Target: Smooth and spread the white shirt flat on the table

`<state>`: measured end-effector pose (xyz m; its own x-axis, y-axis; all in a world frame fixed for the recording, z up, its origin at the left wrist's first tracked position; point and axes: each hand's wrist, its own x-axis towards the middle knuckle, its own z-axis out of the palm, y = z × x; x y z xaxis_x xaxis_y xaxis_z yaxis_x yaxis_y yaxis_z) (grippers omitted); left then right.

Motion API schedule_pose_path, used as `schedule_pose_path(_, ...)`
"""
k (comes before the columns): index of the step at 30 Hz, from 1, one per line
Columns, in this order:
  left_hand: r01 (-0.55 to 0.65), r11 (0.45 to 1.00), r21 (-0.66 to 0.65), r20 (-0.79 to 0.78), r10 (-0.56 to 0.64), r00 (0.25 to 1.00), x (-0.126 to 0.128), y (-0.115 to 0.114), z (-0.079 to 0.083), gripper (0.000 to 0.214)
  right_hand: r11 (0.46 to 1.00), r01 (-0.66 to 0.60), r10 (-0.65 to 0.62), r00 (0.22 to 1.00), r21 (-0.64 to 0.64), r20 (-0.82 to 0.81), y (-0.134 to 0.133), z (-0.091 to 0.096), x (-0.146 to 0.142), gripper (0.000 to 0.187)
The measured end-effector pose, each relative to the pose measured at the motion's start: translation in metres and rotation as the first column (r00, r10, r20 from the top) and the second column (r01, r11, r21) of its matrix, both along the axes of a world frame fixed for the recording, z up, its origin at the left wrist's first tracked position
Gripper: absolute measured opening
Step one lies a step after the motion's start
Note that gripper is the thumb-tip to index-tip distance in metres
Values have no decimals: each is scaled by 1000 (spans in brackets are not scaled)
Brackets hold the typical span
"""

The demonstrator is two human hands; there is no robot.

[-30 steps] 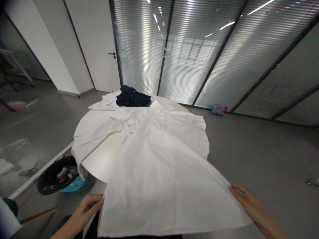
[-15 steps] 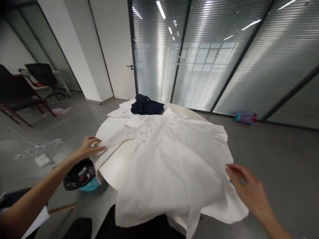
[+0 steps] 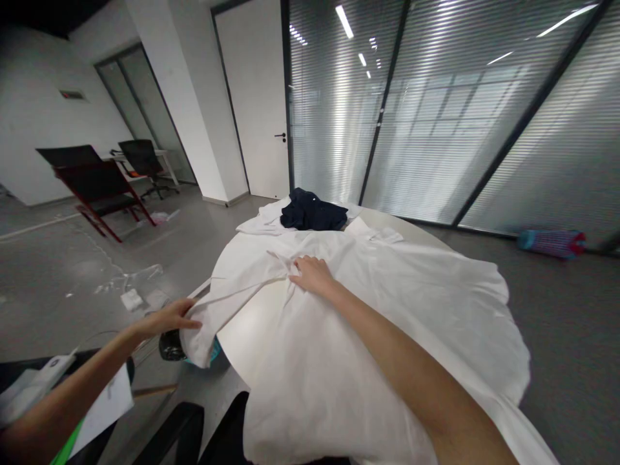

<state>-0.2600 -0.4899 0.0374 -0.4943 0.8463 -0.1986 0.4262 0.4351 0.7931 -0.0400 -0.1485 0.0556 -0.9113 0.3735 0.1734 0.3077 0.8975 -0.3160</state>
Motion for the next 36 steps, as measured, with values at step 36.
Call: schedule_pose_path(36,-36,994,103,-484,82,871,-152,82,-14,24,975,-62,128,941,216,-312,-12,-42,-20,19)
